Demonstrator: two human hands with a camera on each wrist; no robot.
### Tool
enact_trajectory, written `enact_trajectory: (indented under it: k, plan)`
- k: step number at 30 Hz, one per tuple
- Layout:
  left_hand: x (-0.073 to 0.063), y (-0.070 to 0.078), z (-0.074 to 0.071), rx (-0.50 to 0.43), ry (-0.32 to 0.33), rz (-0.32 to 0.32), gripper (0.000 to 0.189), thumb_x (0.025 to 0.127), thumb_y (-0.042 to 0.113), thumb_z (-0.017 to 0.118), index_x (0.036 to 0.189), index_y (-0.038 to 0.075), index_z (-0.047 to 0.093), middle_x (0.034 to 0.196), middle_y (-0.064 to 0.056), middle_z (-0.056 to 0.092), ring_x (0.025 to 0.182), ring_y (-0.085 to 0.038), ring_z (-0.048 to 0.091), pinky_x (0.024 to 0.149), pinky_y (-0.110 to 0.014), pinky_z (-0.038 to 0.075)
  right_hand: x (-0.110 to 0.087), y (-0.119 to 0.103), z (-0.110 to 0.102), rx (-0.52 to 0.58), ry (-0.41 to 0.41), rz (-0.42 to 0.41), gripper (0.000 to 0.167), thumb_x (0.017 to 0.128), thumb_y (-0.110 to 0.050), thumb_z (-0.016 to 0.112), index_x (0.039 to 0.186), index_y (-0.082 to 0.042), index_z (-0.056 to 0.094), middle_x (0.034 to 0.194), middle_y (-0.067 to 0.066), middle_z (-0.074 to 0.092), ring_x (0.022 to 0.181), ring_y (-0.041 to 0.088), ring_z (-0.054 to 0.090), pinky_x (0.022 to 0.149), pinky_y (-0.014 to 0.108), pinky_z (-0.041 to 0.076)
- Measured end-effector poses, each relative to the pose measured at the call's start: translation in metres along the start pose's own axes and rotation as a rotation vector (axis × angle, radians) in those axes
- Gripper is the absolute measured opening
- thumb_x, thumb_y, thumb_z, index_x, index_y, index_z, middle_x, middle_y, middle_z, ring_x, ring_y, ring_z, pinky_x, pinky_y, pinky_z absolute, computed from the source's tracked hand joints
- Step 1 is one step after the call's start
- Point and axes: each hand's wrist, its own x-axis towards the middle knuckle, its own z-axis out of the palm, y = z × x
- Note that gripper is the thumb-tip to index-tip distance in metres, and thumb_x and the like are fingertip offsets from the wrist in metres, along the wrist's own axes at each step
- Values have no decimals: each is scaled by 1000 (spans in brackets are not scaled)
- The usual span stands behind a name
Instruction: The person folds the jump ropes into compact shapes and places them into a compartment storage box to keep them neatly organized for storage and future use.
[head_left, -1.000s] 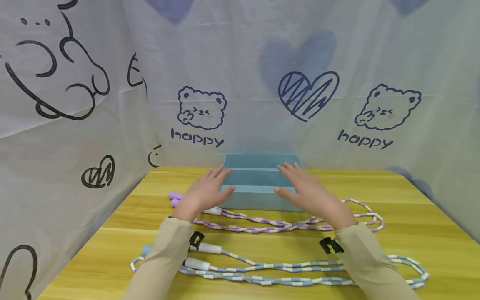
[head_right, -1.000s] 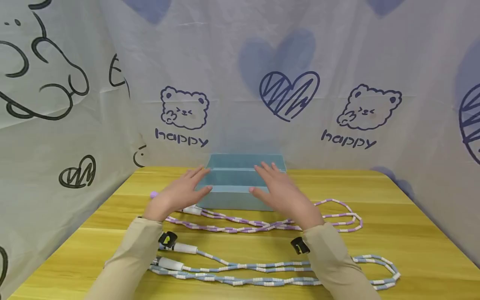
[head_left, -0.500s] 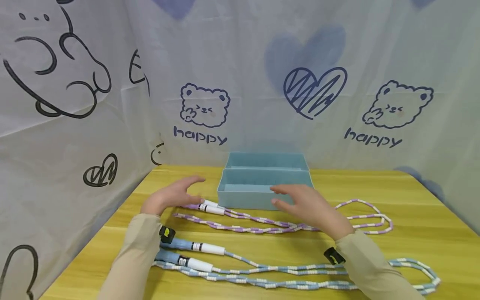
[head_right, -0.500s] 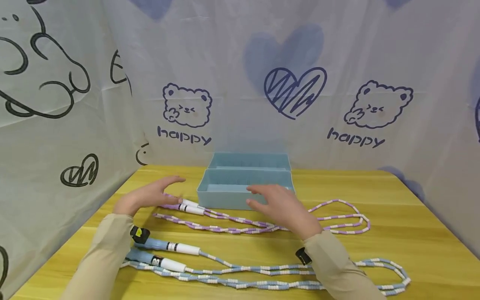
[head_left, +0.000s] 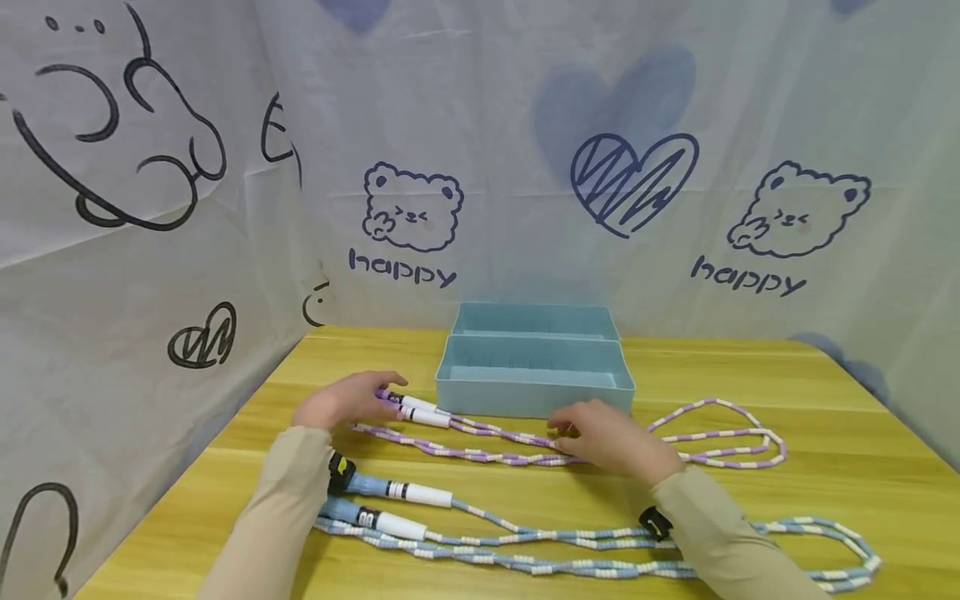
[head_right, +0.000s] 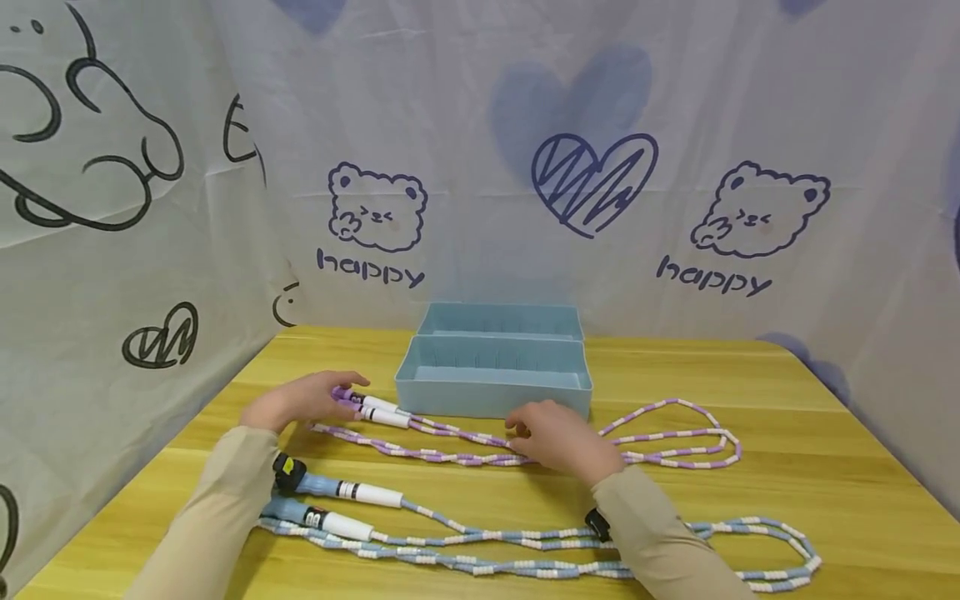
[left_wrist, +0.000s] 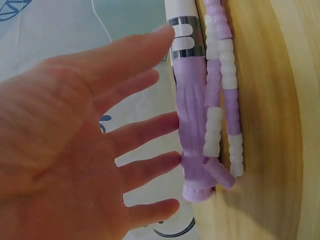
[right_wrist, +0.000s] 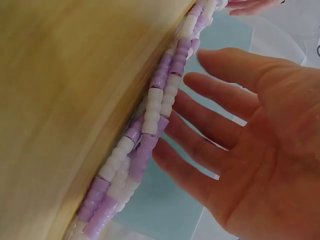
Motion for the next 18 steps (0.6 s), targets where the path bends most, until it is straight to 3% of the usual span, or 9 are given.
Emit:
enact_trajectory:
  k: [5, 10, 18]
  plan:
    - [-1, 4, -1, 74, -1, -13, 49, 87, 18, 75, 133, 11, 59, 117, -14, 60, 97, -27, 54, 86, -45, 47, -2, 0, 0, -3, 3, 9, 16, 90, -9, 68, 105, -11, 73, 96, -1, 69, 91, 19, 65, 80, 40, 52]
    - [-3, 2, 0, 61, -11, -69, 50, 84, 15, 79, 130, 12, 62, 114, -14, 59, 93, -26, 55, 82, -43, 48, -2, -3, 0, -35, 7, 47, 7, 88, -9, 71, 92, -14, 72, 86, -5, 65, 78, 14, 57, 73, 38, 49]
    - [-3, 5, 0, 61, -39, -107, 44, 79, 10, 80, 120, 14, 65, 108, -8, 58, 91, -25, 52, 78, -42, 46, -4, -4, -2, -25, -19, 140, 7, 87, -12, 75, 92, -16, 71, 86, -5, 65, 78, 12, 58, 75, 38, 50]
